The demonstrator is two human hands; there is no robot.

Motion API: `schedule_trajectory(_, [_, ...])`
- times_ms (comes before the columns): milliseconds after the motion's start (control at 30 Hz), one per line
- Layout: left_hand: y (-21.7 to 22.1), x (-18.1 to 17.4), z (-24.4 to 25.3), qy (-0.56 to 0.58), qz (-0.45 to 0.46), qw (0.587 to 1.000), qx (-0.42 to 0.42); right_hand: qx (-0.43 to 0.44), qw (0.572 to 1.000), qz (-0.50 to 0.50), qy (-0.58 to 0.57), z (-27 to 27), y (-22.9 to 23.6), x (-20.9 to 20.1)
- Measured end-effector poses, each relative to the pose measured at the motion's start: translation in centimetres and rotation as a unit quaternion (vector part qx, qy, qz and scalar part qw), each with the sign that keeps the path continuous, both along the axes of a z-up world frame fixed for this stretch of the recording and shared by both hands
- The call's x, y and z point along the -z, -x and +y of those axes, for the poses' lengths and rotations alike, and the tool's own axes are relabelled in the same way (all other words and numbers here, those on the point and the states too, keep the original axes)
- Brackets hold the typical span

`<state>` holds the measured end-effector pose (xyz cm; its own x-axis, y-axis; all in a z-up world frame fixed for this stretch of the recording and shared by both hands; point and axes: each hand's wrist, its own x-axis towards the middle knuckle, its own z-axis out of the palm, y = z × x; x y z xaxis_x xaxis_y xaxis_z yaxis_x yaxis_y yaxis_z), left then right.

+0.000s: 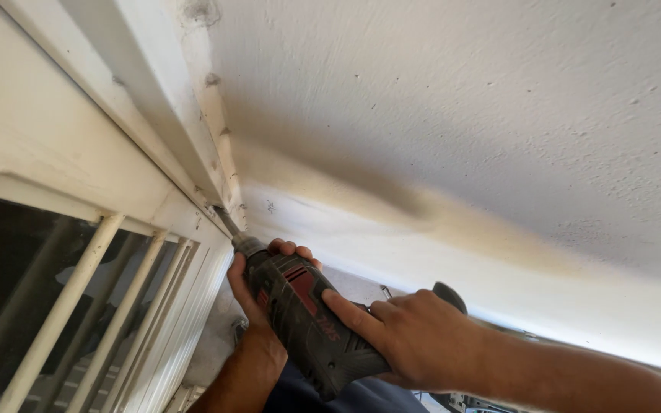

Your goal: Installing a metal security gate by measuring the wall, drilling holes, and hammering the frame into position.

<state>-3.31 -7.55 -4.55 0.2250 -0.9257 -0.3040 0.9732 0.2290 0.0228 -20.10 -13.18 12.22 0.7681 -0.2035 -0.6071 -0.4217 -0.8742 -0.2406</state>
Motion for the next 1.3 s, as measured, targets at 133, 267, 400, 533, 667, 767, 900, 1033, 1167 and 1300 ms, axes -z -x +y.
schedule_trajectory(133, [-0.2,1.5,0.9,-0.006,0.02,0.999,0.027,0.01,0.999,-0.047,0.007,1.5,1.0,2.0])
schedule_trajectory(267, [-1.3,1.0,2.9,-0.011,0.023,0.998,0.065,0.054,0.998,-0.003,-0.014,5.1,0.2,2.2])
schedule_trajectory(400, [-2.9,-0.2,4.7,-0.041,-0.028,0.994,0.1,0.09,0.994,-0.047,-0.038,8.7,-1.6,1.1])
schedule_trajectory(533, [-3.7,-2.2,5.5,-0.084,0.064,0.99,0.096,0.104,0.994,-0.02,-0.005,10.3,-3.4,-1.1])
schedule_trajectory(667, [-3.6,-5.5,8.0,-0.141,0.045,0.983,0.108,0.109,0.994,0.021,-0.018,10.8,-5.2,-5.6])
schedule_trajectory(767, [-3.8,-7.2,8.8,-0.17,0.03,0.963,0.205,0.107,0.992,0.065,0.019,11.3,-6.7,-6.4])
schedule_trajectory(900, [-3.3,-7.1,9.1,-0.21,0.009,0.957,0.199,0.096,0.992,0.062,0.047,12.3,-5.0,-4.7])
schedule_trajectory(1033, [-3.3,-3.2,10.8,-0.179,0.027,0.964,0.193,0.099,0.995,0.002,0.005,13.3,-2.5,-1.6])
schedule_trajectory(1167, [-3.9,-3.2,11.4,-0.222,0.001,0.957,0.188,0.072,0.982,-0.133,0.114,15.2,-1.8,-0.2])
schedule_trajectory(1300, [-5.2,-0.8,11.5,-0.028,-0.005,0.971,0.236,0.046,0.983,-0.139,0.112,16.0,-3.2,-0.4])
